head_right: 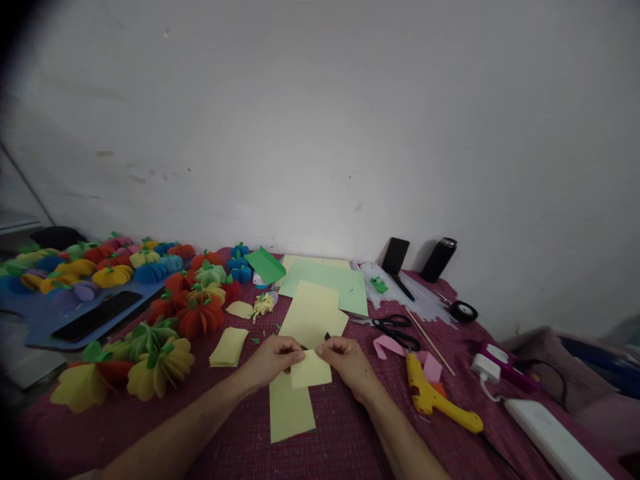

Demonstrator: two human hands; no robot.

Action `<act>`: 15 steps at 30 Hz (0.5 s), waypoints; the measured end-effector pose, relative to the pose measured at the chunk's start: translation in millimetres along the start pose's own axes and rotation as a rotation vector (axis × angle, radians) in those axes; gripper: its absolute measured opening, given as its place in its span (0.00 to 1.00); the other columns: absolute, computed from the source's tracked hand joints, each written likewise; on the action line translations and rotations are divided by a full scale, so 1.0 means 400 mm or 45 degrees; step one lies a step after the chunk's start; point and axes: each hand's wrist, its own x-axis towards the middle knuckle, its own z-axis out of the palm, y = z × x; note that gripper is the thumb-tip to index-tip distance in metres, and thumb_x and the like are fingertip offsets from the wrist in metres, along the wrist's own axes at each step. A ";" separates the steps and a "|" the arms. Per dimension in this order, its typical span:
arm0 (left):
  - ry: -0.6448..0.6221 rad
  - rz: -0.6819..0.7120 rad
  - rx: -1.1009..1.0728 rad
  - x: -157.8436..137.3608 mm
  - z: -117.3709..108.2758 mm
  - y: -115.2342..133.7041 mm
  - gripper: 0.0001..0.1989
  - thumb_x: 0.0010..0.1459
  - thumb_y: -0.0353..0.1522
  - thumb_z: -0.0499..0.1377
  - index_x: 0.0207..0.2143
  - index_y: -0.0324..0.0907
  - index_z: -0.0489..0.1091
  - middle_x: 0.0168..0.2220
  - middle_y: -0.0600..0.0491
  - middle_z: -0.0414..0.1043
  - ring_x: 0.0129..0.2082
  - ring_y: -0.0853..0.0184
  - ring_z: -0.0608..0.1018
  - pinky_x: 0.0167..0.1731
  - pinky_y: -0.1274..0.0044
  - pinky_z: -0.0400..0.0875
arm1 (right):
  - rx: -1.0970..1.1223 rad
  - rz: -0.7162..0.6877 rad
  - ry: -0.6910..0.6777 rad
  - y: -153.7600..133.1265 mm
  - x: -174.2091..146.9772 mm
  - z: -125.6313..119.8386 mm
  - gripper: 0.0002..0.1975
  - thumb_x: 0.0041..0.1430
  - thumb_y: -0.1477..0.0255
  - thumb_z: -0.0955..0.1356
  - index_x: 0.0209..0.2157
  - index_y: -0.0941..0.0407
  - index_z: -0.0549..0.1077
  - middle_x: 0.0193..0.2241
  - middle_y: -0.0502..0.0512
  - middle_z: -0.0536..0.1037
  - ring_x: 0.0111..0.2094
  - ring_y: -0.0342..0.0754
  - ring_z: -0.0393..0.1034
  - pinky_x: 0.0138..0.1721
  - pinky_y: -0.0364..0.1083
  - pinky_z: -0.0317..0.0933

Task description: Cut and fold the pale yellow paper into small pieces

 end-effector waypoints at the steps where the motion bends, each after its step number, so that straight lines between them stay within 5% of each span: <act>1: 0.008 0.004 0.003 0.000 -0.005 0.002 0.13 0.45 0.39 0.55 0.22 0.36 0.69 0.17 0.58 0.61 0.17 0.75 0.63 0.18 0.83 0.56 | -0.009 -0.001 -0.016 -0.001 0.000 -0.003 0.12 0.45 0.65 0.67 0.19 0.59 0.68 0.15 0.45 0.65 0.17 0.37 0.54 0.20 0.39 0.47; 11: 0.187 -0.015 -0.055 0.009 -0.037 0.013 0.12 0.44 0.38 0.57 0.20 0.35 0.67 0.19 0.56 0.64 0.19 0.74 0.64 0.19 0.82 0.55 | -0.152 0.166 -0.286 -0.006 -0.018 -0.015 0.10 0.46 0.66 0.66 0.22 0.60 0.70 0.18 0.50 0.71 0.17 0.37 0.58 0.17 0.37 0.46; 15: 0.240 -0.036 -0.131 0.010 -0.025 0.014 0.14 0.47 0.40 0.54 0.29 0.36 0.67 0.23 0.54 0.65 0.21 0.73 0.67 0.21 0.82 0.60 | -0.002 0.166 -0.216 0.014 -0.005 -0.003 0.11 0.46 0.66 0.66 0.22 0.61 0.69 0.19 0.50 0.71 0.18 0.36 0.57 0.17 0.37 0.46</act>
